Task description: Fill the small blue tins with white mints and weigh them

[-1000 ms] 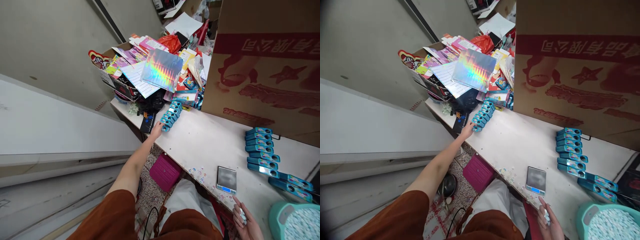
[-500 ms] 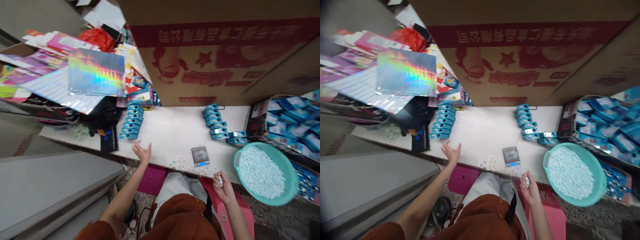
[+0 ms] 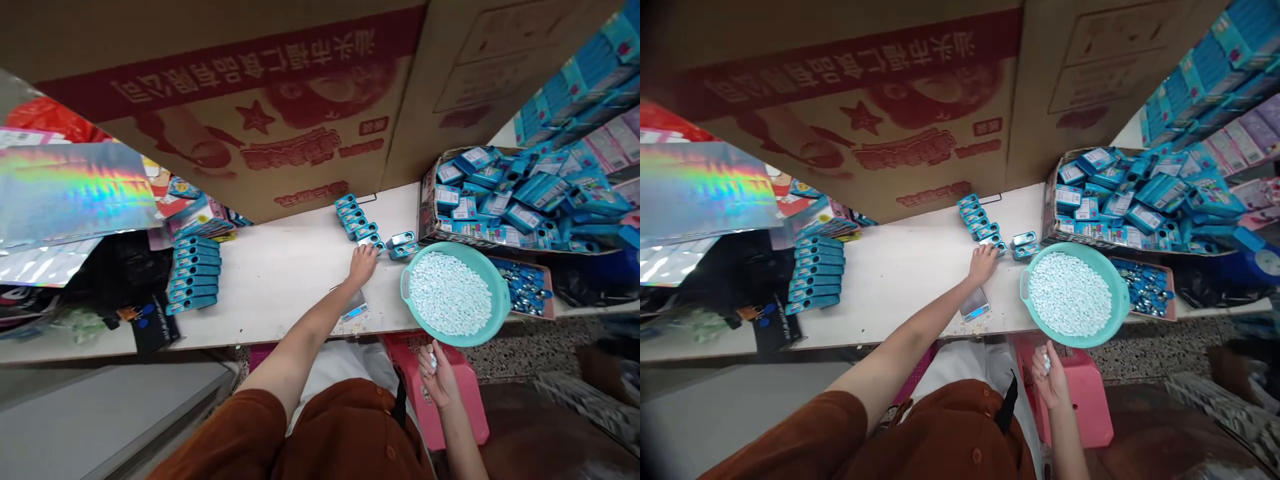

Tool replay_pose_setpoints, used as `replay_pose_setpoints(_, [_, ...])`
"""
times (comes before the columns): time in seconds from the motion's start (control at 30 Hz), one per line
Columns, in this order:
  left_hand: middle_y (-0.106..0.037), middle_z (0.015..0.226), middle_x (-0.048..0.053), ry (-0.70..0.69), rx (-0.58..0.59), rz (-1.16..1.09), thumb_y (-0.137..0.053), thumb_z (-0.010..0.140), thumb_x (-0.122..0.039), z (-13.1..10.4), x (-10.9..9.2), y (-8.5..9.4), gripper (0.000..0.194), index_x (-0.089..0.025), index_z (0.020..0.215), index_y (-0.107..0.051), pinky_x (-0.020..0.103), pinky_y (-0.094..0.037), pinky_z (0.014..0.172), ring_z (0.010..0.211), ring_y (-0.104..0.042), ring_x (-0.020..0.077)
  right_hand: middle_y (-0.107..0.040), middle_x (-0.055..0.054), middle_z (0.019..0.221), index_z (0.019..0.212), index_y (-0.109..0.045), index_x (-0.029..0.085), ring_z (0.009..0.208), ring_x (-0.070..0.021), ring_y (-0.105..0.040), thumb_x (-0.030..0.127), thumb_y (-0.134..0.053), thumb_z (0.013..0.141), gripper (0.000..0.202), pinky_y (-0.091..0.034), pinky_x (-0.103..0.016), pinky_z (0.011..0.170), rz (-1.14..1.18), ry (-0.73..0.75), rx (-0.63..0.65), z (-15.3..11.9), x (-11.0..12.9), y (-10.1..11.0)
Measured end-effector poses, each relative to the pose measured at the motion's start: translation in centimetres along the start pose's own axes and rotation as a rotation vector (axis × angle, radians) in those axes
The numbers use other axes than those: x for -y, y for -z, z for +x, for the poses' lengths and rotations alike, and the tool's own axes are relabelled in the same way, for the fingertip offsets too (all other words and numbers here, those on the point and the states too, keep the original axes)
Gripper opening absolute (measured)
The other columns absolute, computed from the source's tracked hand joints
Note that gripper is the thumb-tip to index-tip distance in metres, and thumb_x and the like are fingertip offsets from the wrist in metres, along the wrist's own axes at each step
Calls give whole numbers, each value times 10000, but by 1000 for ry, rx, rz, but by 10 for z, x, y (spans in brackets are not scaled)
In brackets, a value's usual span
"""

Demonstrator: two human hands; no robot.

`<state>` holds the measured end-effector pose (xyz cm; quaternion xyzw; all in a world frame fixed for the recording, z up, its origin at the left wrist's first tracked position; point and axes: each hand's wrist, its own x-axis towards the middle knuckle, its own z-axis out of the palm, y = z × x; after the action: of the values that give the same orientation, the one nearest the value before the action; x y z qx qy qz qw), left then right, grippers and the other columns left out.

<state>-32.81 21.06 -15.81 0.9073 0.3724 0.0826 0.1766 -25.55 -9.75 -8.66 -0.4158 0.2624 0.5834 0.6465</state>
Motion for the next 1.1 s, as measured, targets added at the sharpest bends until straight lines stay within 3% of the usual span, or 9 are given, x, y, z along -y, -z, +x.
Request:
replay_pose_setpoints(0.13, [-480, 1300, 96, 94, -49, 90, -472, 868, -187, 2, -2, -10, 215, -229, 1052, -574, 438, -359, 914, 1163, -422, 281, -367, 94, 524, 698, -466, 193, 363, -12, -254, 345, -666, 786, 266, -237, -138, 299, 19, -6, -43, -3, 18, 16])
replay_pose_setpoints(0.37, [-525, 1242, 73, -37, 8, 56, -431, 886, -160, -11, -4, -24, 241, -262, 1032, -592, 408, -358, 946, 1175, -423, 233, -380, 84, 540, 720, -490, 184, 392, -21, -305, 313, -658, 794, 224, -303, -148, 326, 7, -36, -21, 8, 45, 18])
replay_pose_setpoints(0.47, [-547, 1197, 66, -62, 41, -8, -437, 879, -152, -23, -2, -20, 237, -271, 1012, -593, 409, -380, 921, 1123, -466, 226, -380, 81, 542, 720, -493, 182, 399, -23, -319, 295, -644, 806, 207, -321, -149, 335, -24, -55, 14, 13, 56, 13])
replay_pose_setpoints(0.6, [-540, 1193, 84, 26, -38, -103, -499, 857, -199, -53, 5, 6, 241, -238, 1092, -535, 417, -398, 900, 1095, -479, 244, -381, 81, 552, 735, -497, 188, 388, -22, -317, 290, -645, 803, 192, -314, -146, 320, -72, -73, 53, 16, 66, 7])
replay_pose_setpoints(0.77, [-556, 1095, 91, 228, -176, -200, -569, 837, -306, -113, 12, 37, 368, -206, 1166, -440, 370, -440, 881, 1020, -512, 222, -375, 83, 554, 738, -494, 193, 382, -23, -322, 292, -642, 804, 189, -310, -139, 311, -107, -102, 71, 22, 67, 3])
replay_pose_setpoints(0.93, [-558, 1047, 77, 298, -130, -237, -600, 815, -274, -153, 11, 32, 370, -205, 1144, -445, 341, -466, 852, 1008, -532, 212, -383, 84, 552, 732, -495, 191, 375, -18, -312, 285, -638, 807, 187, -297, -133, 303, -118, -115, 93, 27, 66, -6])
replay_pose_setpoints(1.1, [-552, 1056, 80, 318, -138, -256, -606, 808, -245, -161, 13, 17, 375, -197, 1143, -445, 340, -476, 852, 1019, -533, 210, -382, 86, 539, 723, -490, 195, 367, -18, -308, 289, -645, 801, 198, -279, -130, 297, -143, -97, 91, 24, 69, -8])
